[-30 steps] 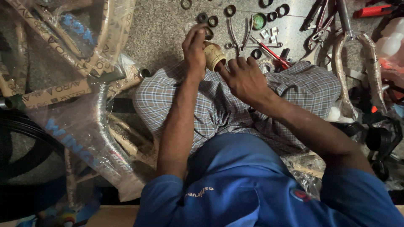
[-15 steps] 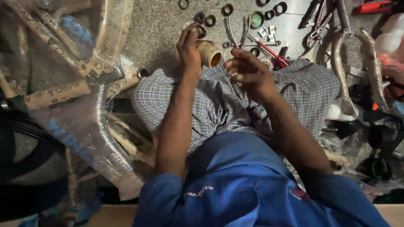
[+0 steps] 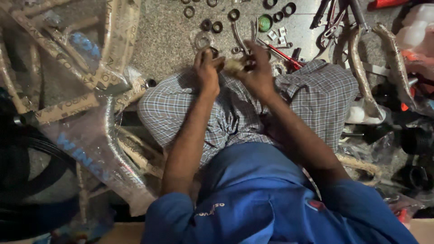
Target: The person sits on the floor and repeatedly picks up small black rubber rings. They dip their fingers into a small container of yellow grease and apply it to the rings, then place them back on the floor among other parts and tools.
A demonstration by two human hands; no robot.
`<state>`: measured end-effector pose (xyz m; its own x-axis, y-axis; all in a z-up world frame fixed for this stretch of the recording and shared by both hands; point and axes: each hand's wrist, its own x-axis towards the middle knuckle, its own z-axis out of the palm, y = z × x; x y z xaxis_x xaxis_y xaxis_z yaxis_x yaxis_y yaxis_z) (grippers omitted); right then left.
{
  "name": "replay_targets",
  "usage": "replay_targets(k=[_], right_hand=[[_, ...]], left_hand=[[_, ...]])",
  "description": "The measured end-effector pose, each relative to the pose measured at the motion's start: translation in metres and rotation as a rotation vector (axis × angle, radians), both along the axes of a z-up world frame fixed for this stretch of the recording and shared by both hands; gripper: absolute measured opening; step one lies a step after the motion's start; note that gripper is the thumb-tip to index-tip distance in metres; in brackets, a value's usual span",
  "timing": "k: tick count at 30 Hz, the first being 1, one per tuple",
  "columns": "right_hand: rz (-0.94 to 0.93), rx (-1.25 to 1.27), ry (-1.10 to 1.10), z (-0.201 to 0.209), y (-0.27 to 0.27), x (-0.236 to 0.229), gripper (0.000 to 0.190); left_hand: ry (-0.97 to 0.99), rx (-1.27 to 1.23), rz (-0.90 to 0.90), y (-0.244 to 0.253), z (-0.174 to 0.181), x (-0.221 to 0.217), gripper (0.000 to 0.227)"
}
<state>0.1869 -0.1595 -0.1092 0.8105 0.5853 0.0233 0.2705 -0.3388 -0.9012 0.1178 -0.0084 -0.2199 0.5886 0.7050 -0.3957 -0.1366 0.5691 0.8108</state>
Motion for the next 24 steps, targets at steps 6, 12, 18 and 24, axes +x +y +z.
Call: replay_targets(k=[6, 12, 18, 24], right_hand=[[-0.234, -0.227, -0.59, -0.085, -0.078, 0.147, 0.061], [-0.279, -0.088, -0.303, -0.096, -0.095, 0.185, 0.051], [0.034, 0.353, 0.252, 0.02, -0.066, 0.022, 0.059], [0.557, 0.673, 0.217, 0.097, -0.046, -0.058, 0.061]], left_hand=[[-0.392, -0.145, -0.188, 0.008, 0.088, -0.026, 0.045], [-0.523, -0.171, -0.319, -0.016, 0.158, -0.064, 0.046], [-0.493, -0.06, -0.343, -0.028, 0.188, -0.086, 0.041], [-0.475, -0.08, -0.426, -0.036, 0.211, -0.1, 0.046]])
